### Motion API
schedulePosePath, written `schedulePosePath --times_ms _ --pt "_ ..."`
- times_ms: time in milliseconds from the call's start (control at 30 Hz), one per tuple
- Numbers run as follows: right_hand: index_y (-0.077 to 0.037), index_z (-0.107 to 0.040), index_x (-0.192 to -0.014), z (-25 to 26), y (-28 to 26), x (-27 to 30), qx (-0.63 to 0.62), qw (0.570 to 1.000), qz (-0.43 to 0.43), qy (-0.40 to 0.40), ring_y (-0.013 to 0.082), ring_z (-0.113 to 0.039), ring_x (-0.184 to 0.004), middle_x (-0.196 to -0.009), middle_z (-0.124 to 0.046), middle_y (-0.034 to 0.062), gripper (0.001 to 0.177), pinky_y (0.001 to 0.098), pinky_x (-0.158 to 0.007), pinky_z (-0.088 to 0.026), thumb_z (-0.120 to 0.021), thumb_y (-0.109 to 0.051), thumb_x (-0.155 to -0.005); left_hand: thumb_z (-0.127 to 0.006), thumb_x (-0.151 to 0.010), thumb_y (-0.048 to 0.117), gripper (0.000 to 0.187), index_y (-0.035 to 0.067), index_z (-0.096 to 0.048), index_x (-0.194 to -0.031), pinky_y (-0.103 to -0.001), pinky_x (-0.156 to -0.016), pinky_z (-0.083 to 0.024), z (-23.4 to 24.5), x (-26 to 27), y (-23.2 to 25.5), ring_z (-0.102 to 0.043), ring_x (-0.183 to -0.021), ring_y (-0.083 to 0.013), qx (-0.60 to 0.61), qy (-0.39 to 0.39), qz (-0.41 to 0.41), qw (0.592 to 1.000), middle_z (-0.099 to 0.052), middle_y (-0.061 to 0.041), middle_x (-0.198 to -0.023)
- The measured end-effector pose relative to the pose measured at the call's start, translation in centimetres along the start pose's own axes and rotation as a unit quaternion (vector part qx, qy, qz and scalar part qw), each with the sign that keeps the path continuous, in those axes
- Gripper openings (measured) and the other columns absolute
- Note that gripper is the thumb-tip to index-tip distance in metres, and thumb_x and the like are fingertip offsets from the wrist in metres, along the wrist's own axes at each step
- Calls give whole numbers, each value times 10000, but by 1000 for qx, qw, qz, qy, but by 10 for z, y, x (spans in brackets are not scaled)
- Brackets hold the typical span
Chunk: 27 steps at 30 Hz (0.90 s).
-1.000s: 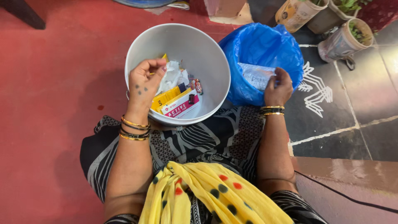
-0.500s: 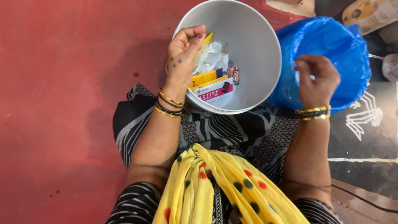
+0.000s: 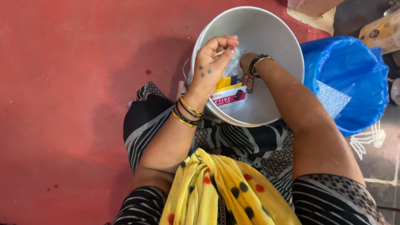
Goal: The person sits on the floor and sorts through waste items, transferring them from a blue plastic bag into a white bucket. They handle various small plastic wrappers and packaging, picking them up one by one and placing them into the bucket.
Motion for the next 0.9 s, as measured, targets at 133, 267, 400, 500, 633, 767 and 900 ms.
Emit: schedulePosePath --times_ms 133,267,400,500,633,767,900 --pt "-101 -750 -1189 -17 -15 -10 -98 994 -15 54 345 -713 -1090 -1169 -742 198 307 441 -931 -556 -628 -205 -927 -666 -1020 18 113 25 -689 -1131 -284 -1005 -530 -1 0 -5 -633 -1163 -129 6 -9 16 1000 -676 -90 -1302" --pt "-58 -749 -1081 24 -23 14 -57 991 -7 122 368 -699 -993 -1074 -735 211 237 465 -863 -552 -625 -232 -978 -661 -1020 19 126 22 -700 -1140 -282 -998 -541 -1 -1 -7 -639 -1170 -121 -14 -20 9 1000 -673 -82 -1289" --pt "32 -737 -967 68 3 82 -392 896 -117 172 241 -714 -761 -863 -738 178 188 383 -703 -586 -777 -122 -868 -673 -1009 17 125 34 -705 -1129 -276 -940 -555 -1 -1 -5 -653 -1126 -114 -49 -20 7 999 -684 -83 -1283" --pt "40 -687 -936 89 5 124 -505 825 -17 251 176 -704 -665 -798 -716 141 136 321 -608 -589 -767 29 -827 -699 -970 31 143 63 -717 -1109 -280 -913 -569 -4 -1 1 -681 -1123 -120 -144 -16 -8 989 -700 -71 -1269" --pt "8 -631 -976 79 4 179 -601 736 85 300 164 -717 -726 -825 -710 106 184 305 -675 -596 -750 56 -844 -748 -904 59 212 90 -712 -1111 -331 -930 -552 -12 3 9 -668 -1169 -161 -260 -31 -27 965 -687 -67 -1276" --pt "4 -618 -1083 69 -12 236 -689 623 175 324 157 -714 -837 -937 -704 87 283 302 -798 -605 -724 110 -842 -773 -844 82 374 91 -666 -1203 -373 -974 -545 -18 7 13 -657 -1168 -192 -332 -67 -21 941 -693 -63 -1229" --pt "26 -630 -1161 64 -29 288 -746 538 237 312 160 -709 -952 -1055 -717 96 305 304 -894 -598 -704 122 -881 -775 -857 78 483 36 -596 -1304 -366 -1010 -513 -25 9 8 -647 -1174 -187 -281 -166 -12 945 -681 -100 -1254"
Point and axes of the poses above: each hand's wrist, its own x-axis away from the middle knuckle, its own z-axis out of the back of the hand, y = z × x, the point moved 4 cm from there along -x, towards the middle knuckle
